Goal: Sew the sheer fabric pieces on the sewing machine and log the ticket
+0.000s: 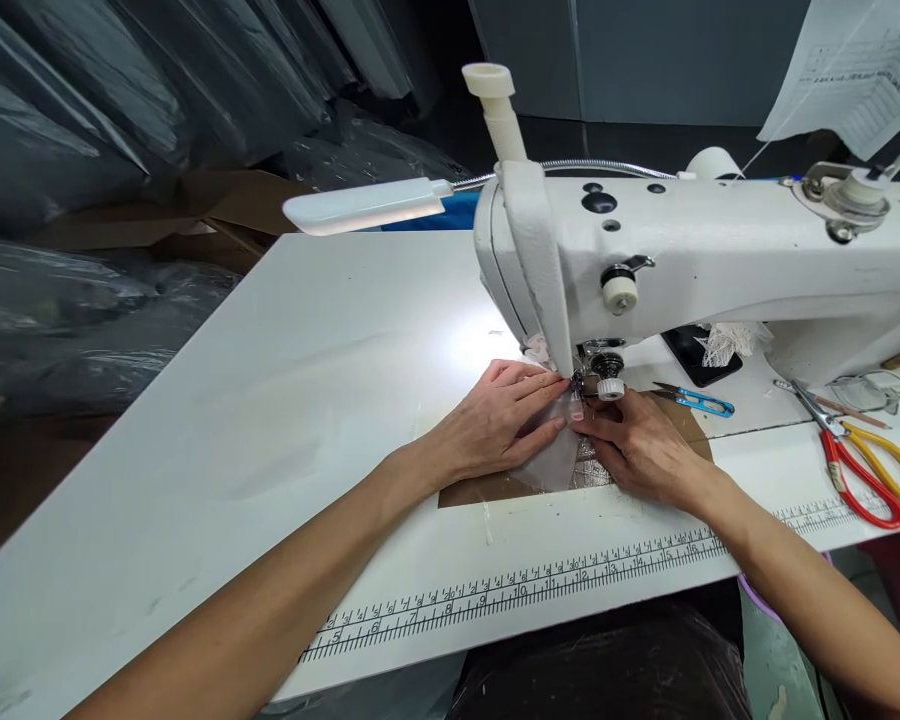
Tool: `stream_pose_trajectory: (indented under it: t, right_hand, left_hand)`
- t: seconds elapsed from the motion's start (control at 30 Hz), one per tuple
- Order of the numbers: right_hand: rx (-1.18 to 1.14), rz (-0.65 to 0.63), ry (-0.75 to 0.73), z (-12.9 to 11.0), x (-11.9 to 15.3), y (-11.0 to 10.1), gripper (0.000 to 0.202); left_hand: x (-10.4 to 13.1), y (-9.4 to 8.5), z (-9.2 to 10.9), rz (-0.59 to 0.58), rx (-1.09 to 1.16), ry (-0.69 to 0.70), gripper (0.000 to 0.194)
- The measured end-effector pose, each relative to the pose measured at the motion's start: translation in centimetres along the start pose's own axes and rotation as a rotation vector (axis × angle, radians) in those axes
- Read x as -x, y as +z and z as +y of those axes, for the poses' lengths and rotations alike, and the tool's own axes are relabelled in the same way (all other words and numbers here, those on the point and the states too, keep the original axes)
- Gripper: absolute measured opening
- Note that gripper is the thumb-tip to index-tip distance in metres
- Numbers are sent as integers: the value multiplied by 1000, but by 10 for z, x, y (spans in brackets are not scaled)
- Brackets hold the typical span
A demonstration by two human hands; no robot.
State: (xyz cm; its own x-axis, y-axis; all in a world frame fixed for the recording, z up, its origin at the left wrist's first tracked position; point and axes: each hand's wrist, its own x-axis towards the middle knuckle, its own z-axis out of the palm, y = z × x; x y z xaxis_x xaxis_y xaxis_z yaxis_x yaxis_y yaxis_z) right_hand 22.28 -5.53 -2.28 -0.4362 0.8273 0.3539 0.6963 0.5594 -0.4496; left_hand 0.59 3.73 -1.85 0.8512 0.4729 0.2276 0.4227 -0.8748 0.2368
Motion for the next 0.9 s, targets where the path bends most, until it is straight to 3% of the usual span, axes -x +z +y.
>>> stream_pose_trajectory:
  t: [0.9]
  right_hand:
    - [22,-13,10,2,2,2,31]
  left_hand:
    - [0,1,1,0,-18,11,44]
